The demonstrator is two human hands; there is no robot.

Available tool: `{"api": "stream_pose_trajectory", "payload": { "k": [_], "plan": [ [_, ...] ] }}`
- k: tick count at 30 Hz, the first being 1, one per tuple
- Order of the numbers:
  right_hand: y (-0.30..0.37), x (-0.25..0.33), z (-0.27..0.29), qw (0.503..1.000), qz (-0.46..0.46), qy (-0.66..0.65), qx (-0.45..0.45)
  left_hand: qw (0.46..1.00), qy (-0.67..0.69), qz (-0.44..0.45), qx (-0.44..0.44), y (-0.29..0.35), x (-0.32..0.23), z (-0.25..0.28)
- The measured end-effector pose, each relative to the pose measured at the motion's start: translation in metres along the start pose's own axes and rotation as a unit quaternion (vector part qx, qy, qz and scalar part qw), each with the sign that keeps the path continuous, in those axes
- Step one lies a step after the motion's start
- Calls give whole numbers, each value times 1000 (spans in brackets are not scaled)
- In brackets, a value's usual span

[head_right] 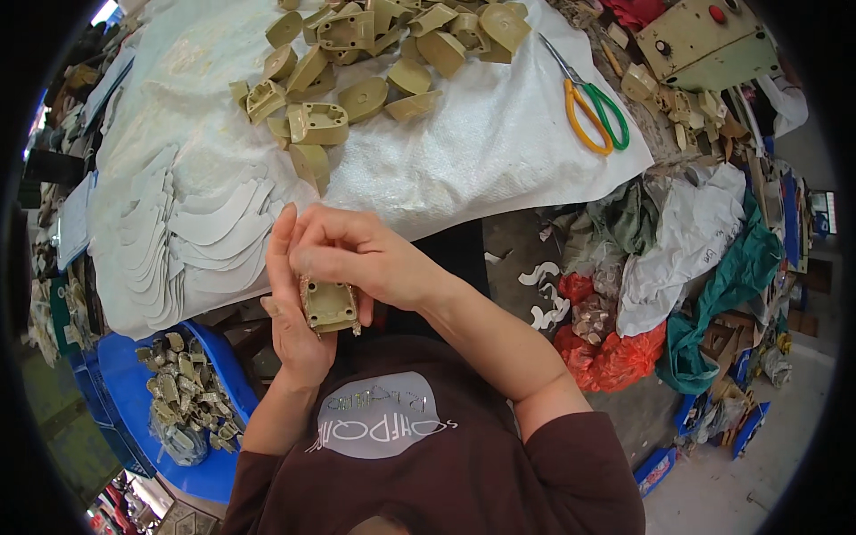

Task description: The person repeatedly picks up beige plastic components and white curved inserts from a table. They insert the white pieces into the plastic components by hand, then place the assembled units into a blue bin. The process is repetitive and involves handling multiple identical parts.

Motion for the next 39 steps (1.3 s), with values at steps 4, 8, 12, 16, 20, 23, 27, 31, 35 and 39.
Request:
{"api": "stream_pose_trajectory", "payload": {
  "k": [4,8,12,16,20,23,27,31,35,39],
  "plan": [
    [1,-12,2,991,120,54,0,998,-45,-34,11,3,2,1],
    [7,-22,-8,970,215,106,-50,992,-80,-87,-43,4,13,12],
    [15,-31,-20,970,197,101,-101,992,-19,-68,-101,-4,8,14],
    [16,-32,-22,980,180,50,-68,986,57,-47,-146,-3,1,8],
    [11,-31,-18,950,251,151,-109,992,-21,-33,-121,4,11,11],
    [12,-30,-19,936,248,186,-167,995,47,-23,-90,2,12,12],
    [5,-31,-13,977,148,88,-124,967,224,15,-120,0,12,14],
    [21,-7,7,924,188,210,-260,986,154,16,-58,-7,10,21],
    [26,17,-4,865,155,407,-248,954,-261,-146,0,0,4,15],
    [22,12,0,901,168,340,-209,880,-391,-230,141,-2,-6,21]
  ]
}}
Point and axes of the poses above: each hand's wrist, its own y-axis away from the middle knuckle, its own z-axis out of the back of the hand, x = y × z, the point moved 3 cm from there along -y, towards the middle knuckle, and after that the axes turned 15 degrees about -z, right-handed, at the moved point
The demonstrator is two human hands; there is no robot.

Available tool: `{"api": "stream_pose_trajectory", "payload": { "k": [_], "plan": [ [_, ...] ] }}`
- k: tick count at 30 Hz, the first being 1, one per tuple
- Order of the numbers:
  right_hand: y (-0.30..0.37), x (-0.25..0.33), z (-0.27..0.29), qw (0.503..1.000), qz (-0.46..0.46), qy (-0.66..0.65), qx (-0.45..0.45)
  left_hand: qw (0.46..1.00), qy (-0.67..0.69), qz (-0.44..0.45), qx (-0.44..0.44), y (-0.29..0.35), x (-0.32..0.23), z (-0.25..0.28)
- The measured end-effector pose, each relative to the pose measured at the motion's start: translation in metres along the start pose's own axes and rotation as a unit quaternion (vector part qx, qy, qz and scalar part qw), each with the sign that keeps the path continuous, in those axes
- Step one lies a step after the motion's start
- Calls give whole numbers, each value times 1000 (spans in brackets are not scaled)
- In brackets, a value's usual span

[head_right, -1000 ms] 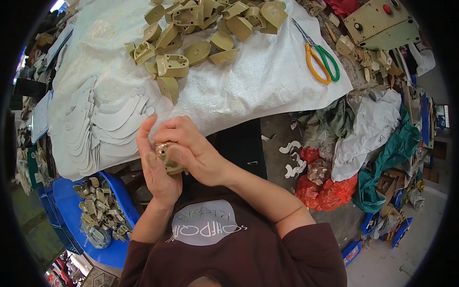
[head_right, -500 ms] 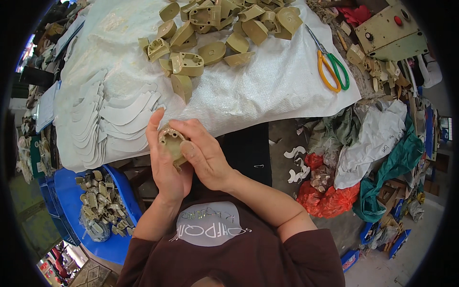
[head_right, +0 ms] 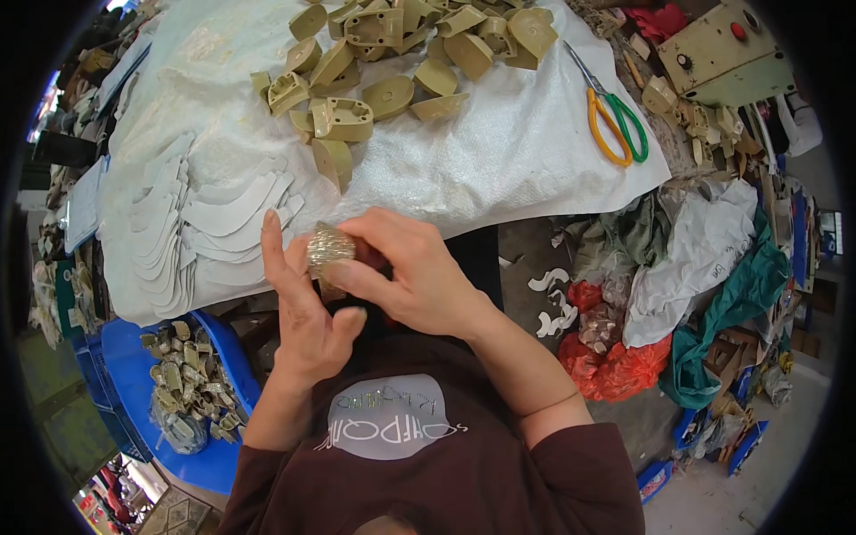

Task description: The person repeatedly picks up beige plastic components and white curved inserts from a table. They insert the white pieces into the plastic components by hand, then place the assembled units into a blue bin. The process is repetitive and involves handling multiple identical parts.

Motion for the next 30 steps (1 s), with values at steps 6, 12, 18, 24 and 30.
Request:
{"api": "stream_pose_trajectory", "payload": {
  "k": [6,12,18,24,30],
  "plan": [
    [1,-16,-4,965,-53,-255,33,957,200,177,-115,0,1,6],
    [-8,-27,-1,914,-184,-330,150,997,28,74,-1,-12,-4,21],
    [0,-11,6,980,-141,-120,73,999,-8,52,0,-18,-7,16],
    [0,-18,2,927,-192,-310,89,997,-57,43,-24,-15,-5,9],
    [6,-18,-7,956,-123,-267,24,983,-156,-8,-100,-19,-15,-2]
  ]
}}
Point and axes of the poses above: each hand's wrist, its own y-axis away from the middle knuckle, its own z-axis out of the back of the hand, x = y × z, the point moved 3 cm from there along -y, towards the middle knuckle, and after that the axes turned 15 degrees about -z, right-handed, at the moved point
